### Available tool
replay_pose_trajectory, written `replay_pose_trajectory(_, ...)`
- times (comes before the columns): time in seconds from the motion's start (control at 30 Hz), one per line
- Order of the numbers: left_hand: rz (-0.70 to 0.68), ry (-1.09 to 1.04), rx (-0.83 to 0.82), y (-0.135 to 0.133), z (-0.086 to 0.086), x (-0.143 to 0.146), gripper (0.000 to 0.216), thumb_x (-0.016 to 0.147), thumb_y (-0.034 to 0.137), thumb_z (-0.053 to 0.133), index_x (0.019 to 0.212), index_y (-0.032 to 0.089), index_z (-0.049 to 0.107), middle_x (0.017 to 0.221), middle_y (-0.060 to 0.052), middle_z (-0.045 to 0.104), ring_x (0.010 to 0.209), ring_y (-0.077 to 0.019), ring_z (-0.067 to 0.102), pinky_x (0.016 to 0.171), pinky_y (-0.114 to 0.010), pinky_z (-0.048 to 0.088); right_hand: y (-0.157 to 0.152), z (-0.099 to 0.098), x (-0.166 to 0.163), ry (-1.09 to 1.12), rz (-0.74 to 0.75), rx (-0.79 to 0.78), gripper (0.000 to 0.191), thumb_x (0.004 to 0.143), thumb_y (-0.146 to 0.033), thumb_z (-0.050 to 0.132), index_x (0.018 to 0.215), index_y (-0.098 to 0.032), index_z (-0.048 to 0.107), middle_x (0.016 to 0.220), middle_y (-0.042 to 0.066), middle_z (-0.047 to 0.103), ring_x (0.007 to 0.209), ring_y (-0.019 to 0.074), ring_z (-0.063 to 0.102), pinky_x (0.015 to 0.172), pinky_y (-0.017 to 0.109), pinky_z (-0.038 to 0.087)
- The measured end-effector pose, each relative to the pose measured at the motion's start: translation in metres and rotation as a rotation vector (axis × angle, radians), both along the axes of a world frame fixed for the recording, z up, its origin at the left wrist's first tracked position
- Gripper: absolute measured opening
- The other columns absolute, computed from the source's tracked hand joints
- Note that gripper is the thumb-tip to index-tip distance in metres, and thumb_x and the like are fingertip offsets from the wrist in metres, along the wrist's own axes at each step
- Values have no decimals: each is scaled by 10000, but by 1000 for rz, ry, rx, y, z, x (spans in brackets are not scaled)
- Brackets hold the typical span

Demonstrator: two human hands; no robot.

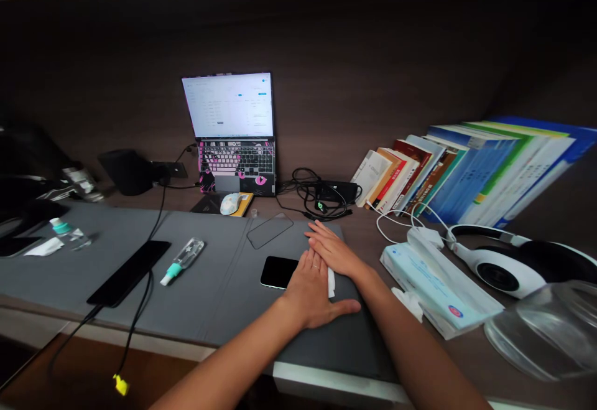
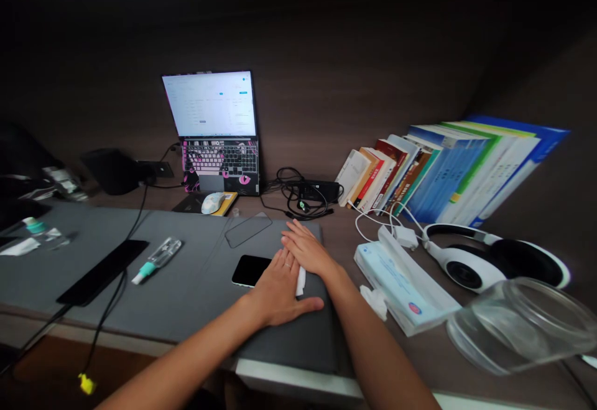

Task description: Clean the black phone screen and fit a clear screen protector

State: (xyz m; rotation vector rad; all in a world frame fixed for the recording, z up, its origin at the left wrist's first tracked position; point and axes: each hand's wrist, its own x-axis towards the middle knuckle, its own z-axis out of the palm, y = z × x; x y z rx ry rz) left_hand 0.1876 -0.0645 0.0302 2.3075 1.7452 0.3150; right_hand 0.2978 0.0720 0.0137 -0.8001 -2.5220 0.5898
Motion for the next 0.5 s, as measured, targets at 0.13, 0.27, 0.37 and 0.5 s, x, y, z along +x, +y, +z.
replay_pose_trajectory(0.13,-27,6,30,-12,-3,-3,1257,826,933,224,1583,-70,170,1663,-260,81,1564,-372,38,1290,-495,113,-2,2,1,-7,1,-4,772,1018,-696,195,1389,-172,625,1586,140,435,1540,311,240,1241,552,234)
replay_pose_trajectory(0.27,-57,9,28,-27,-8,-15,1205,850,914,217,1584,-41,210,1664,-250,92,1564,-359,64,1290,-491,122,-4,4,1,-14,3,-8,816,1009,-712,177,1390,-143,621,1583,161,433,1543,323,226,1241,551,232)
replay_pose_trajectory(0.37,-48,23,39,-34,-14,-29,1109,898,863,240,1585,-8,242,1665,-236,124,1561,-350,92,1280,-494,161,-5,4,1,-16,2,-14,835,1003,-723,178,1386,-129,622,1587,169,423,1544,324,221,1244,542,227)
replay_pose_trajectory(0.5,-8,56,96,-37,-25,-52,991,952,794,276,1606,52,212,1668,-213,154,1558,-347,103,1268,-522,182,-7,4,1,-15,-2,-19,825,1004,-723,180,1391,-142,619,1589,158,424,1547,305,219,1250,520,217)
